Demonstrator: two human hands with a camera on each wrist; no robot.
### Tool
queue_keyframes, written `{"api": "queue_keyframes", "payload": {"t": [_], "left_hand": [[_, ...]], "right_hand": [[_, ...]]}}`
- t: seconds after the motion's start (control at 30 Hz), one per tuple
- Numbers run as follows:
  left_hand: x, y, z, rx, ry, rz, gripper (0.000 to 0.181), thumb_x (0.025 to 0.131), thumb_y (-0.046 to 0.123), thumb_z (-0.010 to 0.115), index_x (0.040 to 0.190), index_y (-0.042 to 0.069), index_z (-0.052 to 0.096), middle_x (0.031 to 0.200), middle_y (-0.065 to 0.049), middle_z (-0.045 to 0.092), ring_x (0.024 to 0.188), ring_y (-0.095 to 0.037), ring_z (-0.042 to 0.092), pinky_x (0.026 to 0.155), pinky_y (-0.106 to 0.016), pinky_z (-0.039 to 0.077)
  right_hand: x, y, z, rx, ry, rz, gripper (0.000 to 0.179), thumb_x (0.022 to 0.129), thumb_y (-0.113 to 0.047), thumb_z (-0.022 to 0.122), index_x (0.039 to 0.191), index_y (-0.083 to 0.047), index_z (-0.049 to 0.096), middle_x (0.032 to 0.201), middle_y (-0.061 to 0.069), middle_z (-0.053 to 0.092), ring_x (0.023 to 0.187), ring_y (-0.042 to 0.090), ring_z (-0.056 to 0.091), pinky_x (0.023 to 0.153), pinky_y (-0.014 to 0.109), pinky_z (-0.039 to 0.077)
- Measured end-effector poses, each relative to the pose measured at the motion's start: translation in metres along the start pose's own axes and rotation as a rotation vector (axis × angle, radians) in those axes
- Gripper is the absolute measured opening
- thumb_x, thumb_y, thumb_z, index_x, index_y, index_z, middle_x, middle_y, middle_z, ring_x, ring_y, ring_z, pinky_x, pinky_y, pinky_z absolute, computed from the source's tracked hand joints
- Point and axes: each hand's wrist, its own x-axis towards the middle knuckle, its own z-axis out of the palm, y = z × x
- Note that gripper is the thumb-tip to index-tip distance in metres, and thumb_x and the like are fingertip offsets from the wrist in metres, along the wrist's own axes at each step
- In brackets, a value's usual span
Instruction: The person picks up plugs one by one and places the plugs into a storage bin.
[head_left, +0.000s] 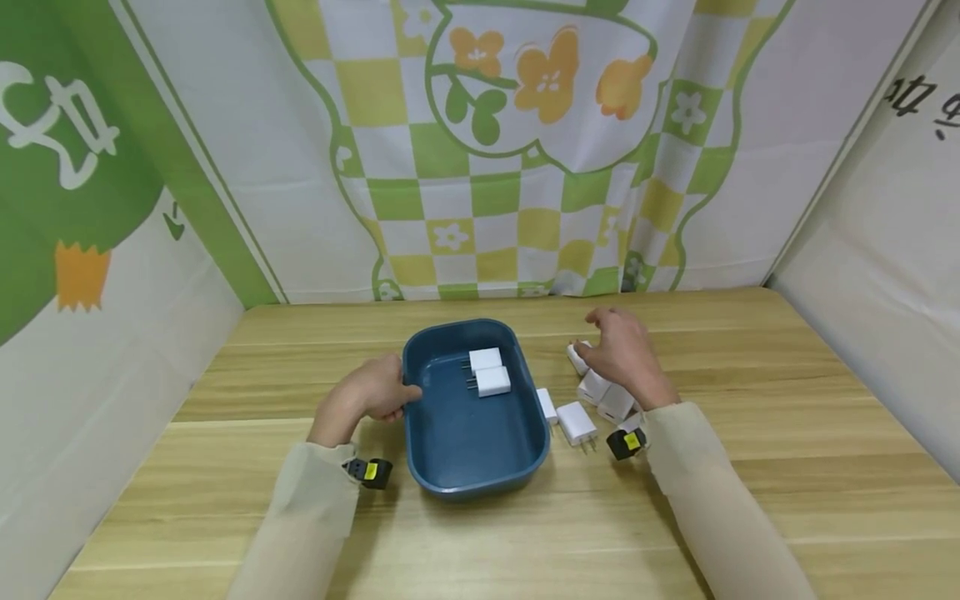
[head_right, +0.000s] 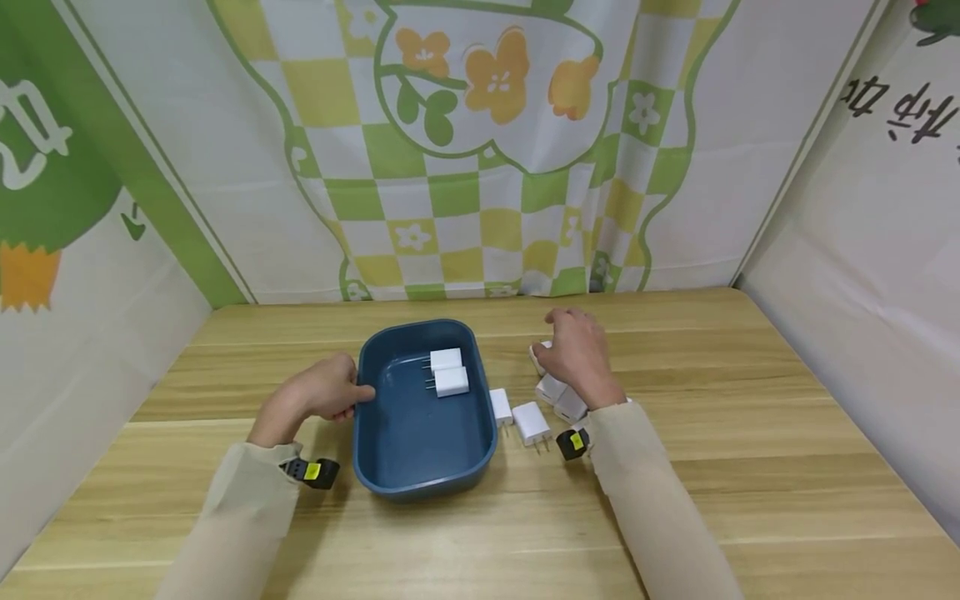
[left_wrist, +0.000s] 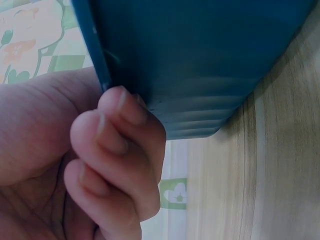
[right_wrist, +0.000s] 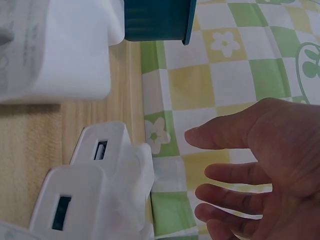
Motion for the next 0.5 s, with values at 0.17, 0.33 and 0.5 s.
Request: {"api": "queue_keyframes", "payload": {"t": [0.17,0.33,0.5], "left_hand": [[0.001,0.000,0.000,0.005,-0.003,-0.010,0.040,0.100,0.018,0.061,0.062,0.005,0.063,0.054,-0.002,0.057,0.047,-0.010,0.050,0.050,-0.023,0.040],[0.001,0.001,0.000,0.001,-0.006,-0.014,0.041,0.100,0.018,0.061,0.061,0.005,0.063,0.053,-0.001,0.056,0.047,-0.011,0.049,0.050,-0.023,0.040],[0.001,0.000,0.000,-0.005,-0.005,-0.007,0.042,0.100,0.017,0.060,0.060,0.005,0.062,0.052,-0.001,0.055,0.046,-0.011,0.049,0.051,-0.023,0.041]], "right_hand": [[0.000,0.001,0.001,-0.015,-0.009,0.025,0.050,0.090,-0.024,0.074,0.128,0.007,0.062,0.124,0.029,0.060,0.116,0.048,0.055,0.098,0.058,0.041],[0.000,0.000,0.004,-0.057,-0.039,0.029,0.054,0.089,-0.028,0.075,0.129,0.006,0.062,0.125,0.029,0.060,0.115,0.048,0.056,0.098,0.058,0.043],[0.000,-0.002,0.011,-0.083,-0.076,0.045,0.058,0.087,-0.030,0.077,0.129,0.008,0.061,0.125,0.030,0.060,0.116,0.049,0.055,0.098,0.058,0.043]]}}
